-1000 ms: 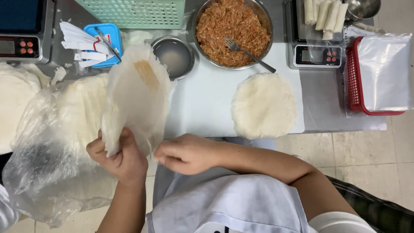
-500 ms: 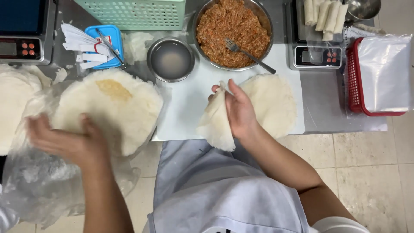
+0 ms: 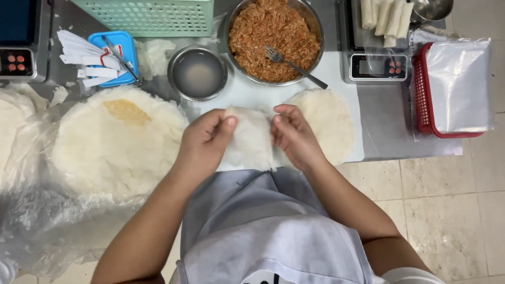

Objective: Peeling individual thin spring roll wrappers from a stack and laying them out on a work surface in preparation for filling.

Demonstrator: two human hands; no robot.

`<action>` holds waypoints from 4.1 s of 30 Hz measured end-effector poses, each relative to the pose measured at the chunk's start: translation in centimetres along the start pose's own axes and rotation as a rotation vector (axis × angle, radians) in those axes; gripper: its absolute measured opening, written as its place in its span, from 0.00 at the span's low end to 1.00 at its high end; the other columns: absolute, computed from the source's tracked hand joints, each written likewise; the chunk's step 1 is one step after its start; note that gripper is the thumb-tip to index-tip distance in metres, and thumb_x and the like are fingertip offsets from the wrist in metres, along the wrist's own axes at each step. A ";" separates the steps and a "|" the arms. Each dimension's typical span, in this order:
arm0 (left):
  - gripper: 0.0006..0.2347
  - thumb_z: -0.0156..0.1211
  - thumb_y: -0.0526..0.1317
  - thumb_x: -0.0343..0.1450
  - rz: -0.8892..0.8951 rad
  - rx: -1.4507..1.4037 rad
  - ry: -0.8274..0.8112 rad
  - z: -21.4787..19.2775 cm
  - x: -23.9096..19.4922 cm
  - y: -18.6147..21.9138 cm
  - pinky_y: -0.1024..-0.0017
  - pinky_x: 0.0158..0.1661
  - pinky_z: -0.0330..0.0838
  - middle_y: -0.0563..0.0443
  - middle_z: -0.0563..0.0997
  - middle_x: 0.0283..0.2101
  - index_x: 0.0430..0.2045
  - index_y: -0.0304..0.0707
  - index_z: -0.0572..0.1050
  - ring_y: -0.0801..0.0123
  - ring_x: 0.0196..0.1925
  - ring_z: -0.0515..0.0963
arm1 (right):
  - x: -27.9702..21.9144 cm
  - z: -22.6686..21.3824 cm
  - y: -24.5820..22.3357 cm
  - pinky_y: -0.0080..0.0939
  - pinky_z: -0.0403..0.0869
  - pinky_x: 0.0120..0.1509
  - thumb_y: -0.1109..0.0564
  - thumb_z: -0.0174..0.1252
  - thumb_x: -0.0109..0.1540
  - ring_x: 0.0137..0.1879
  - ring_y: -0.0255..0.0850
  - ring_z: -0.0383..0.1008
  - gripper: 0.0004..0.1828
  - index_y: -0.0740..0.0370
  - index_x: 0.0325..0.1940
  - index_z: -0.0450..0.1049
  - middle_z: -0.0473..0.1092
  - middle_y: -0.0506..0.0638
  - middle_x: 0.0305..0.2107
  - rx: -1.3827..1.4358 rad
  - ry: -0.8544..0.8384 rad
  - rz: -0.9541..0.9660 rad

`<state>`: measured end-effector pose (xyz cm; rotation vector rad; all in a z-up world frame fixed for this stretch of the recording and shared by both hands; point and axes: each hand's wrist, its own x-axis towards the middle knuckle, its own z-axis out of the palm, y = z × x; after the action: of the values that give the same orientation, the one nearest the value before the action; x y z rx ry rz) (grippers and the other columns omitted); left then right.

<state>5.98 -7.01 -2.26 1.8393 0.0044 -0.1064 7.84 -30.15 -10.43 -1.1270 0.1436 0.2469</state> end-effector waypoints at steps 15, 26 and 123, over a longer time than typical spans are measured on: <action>0.16 0.70 0.40 0.63 0.097 0.201 -0.578 0.7 6.6 7.4 0.59 0.44 0.74 0.40 0.83 0.33 0.43 0.36 0.77 0.53 0.39 0.82 | 0.5 -6.2 -8.5 0.36 0.73 0.44 0.64 0.62 0.65 0.35 0.37 0.72 0.08 0.68 0.48 0.73 0.70 0.51 0.29 -0.418 -0.217 -0.355; 0.07 0.63 0.43 0.74 0.388 -0.132 -0.174 12.2 4.6 4.6 0.67 0.52 0.76 0.55 0.84 0.42 0.44 0.51 0.78 0.64 0.51 0.83 | -6.2 -9.9 -14.0 0.33 0.72 0.44 0.64 0.53 0.74 0.39 0.34 0.70 0.04 0.67 0.51 0.67 0.69 0.52 0.35 -0.685 0.211 -0.535; 0.18 0.58 0.34 0.68 0.631 0.633 0.158 -5.3 -9.2 -3.2 0.66 0.42 0.79 0.51 0.85 0.47 0.53 0.48 0.79 0.60 0.41 0.84 | -1.9 4.6 -6.2 0.52 0.77 0.37 0.59 0.57 0.67 0.33 0.56 0.78 0.06 0.62 0.41 0.78 0.74 0.57 0.28 -0.999 -0.404 -0.751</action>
<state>-3.05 -0.58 -3.24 2.3816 -0.5492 0.5347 7.62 -28.69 -2.64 -1.9899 -0.8416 -0.1668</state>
